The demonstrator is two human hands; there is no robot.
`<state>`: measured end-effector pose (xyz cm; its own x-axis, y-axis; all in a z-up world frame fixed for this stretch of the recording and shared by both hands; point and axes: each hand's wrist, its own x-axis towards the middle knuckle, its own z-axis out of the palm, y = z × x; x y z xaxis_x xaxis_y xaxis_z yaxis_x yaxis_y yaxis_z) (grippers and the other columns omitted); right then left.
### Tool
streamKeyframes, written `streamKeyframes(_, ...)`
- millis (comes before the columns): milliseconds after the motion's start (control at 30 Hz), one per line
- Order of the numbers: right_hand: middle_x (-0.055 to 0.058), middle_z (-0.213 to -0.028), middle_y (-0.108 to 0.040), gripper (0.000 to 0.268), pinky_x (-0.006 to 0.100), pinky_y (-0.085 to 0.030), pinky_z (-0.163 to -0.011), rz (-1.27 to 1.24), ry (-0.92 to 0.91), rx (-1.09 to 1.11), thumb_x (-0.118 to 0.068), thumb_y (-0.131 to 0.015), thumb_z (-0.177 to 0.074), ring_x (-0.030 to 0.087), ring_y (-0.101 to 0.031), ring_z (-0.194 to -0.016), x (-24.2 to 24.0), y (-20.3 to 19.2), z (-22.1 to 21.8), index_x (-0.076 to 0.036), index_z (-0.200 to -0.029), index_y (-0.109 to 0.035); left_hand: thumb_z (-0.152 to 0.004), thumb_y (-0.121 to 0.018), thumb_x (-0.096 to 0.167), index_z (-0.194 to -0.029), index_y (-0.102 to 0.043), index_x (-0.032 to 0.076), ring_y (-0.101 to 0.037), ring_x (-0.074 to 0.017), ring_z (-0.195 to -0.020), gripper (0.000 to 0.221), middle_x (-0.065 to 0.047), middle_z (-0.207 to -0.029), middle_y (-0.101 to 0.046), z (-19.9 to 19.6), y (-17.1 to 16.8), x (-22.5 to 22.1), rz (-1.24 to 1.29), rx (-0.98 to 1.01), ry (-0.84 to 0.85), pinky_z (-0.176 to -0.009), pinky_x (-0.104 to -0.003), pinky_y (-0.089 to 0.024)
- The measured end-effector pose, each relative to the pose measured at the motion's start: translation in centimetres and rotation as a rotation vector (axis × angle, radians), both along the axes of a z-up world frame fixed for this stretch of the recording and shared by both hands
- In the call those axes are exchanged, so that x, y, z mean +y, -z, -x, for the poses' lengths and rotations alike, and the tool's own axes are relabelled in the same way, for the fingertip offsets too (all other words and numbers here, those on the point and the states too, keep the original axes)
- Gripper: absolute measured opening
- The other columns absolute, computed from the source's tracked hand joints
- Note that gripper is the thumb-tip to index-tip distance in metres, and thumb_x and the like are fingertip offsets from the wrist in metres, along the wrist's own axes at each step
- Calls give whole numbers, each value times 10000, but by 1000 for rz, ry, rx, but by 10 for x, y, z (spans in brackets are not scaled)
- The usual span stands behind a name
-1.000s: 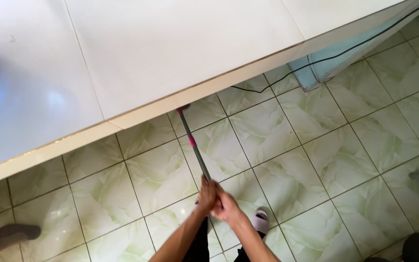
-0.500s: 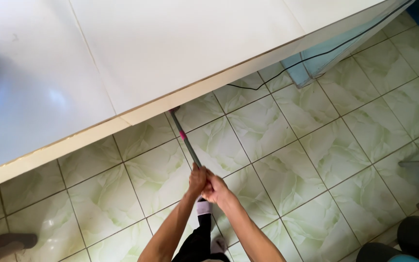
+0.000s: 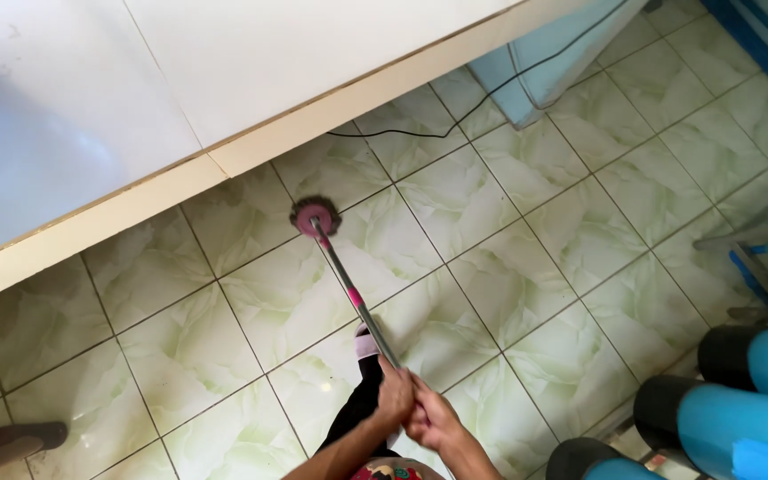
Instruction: Mop the floor of a water purification room and then prepare white tape for maintenance.
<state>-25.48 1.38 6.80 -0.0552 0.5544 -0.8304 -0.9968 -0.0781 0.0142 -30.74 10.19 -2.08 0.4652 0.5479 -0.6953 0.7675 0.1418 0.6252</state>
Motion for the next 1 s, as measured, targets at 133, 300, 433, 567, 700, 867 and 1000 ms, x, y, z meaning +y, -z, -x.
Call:
streamKeyframes(133,-92,-532,-380,282,200,-176,-334,117,72,-53,-315,-501,-1050,29,-255,-363,-41,-27,45,-427,-1243,-675,-1000,-445,389,-1543,21,36,-709,-510,-862,798,-353,-927,-704,40,-1,-41,26,6,107,-785,-566,-581)
streamKeyframes(300,-88,-598,-460,121,221,-182,-336,4,186,-77,-369,-548,-1076,32,-288,-386,13,48,51,-304,-1150,-619,-1002,-466,379,-1538,-73,13,-685,-514,-881,759,-362,-958,-704,42,61,15,-98,-81,122,-767,-581,-558)
streamKeyframes(433,-63,-555,-403,133,233,-161,-333,87,205,-277,-349,-540,-1022,60,-267,-363,86,5,39,-304,-999,-662,-1014,-509,280,-1297,-285,49,-671,-345,-860,428,-258,-1102,-599,10,31,89,-315,-160,287,-681,-407,-526)
streamKeyframes(567,-66,-556,-351,276,243,-159,-344,8,273,-202,-365,-574,-1044,57,-269,-378,73,45,36,-201,-830,-523,-927,-622,264,-1327,-418,1,-718,-376,-839,520,-270,-968,-693,6,24,89,208,-148,114,-659,-466,-581)
streamKeyframes(700,-59,-574,-391,298,225,-150,-340,129,321,-166,-382,-591,-1040,49,-286,-383,22,11,63,-202,-814,-515,-861,-672,145,-1091,-504,254,-616,-204,-724,305,-178,-1058,-498,15,77,38,-622,-375,914,-713,-226,-510)
streamKeyframes(867,-77,-593,-388,250,230,-156,-351,160,545,-144,-372,-535,-1046,47,-285,-391,-16,-5,91,-218,-849,-541,-906,-642,179,-1613,135,91,-682,-253,-704,1054,-159,-869,-696,27,-6,-2,293,-67,248,-594,-355,-566)
streamKeyframes(1000,-71,-599,-365,263,228,-158,-350,179,583,-172,-383,-470,-1060,50,-274,-393,-6,18,60,-224,-870,-559,-902,-625,152,-1609,154,103,-659,-249,-682,1053,-153,-866,-682,-8,-15,9,436,-125,247,-563,-367,-555)
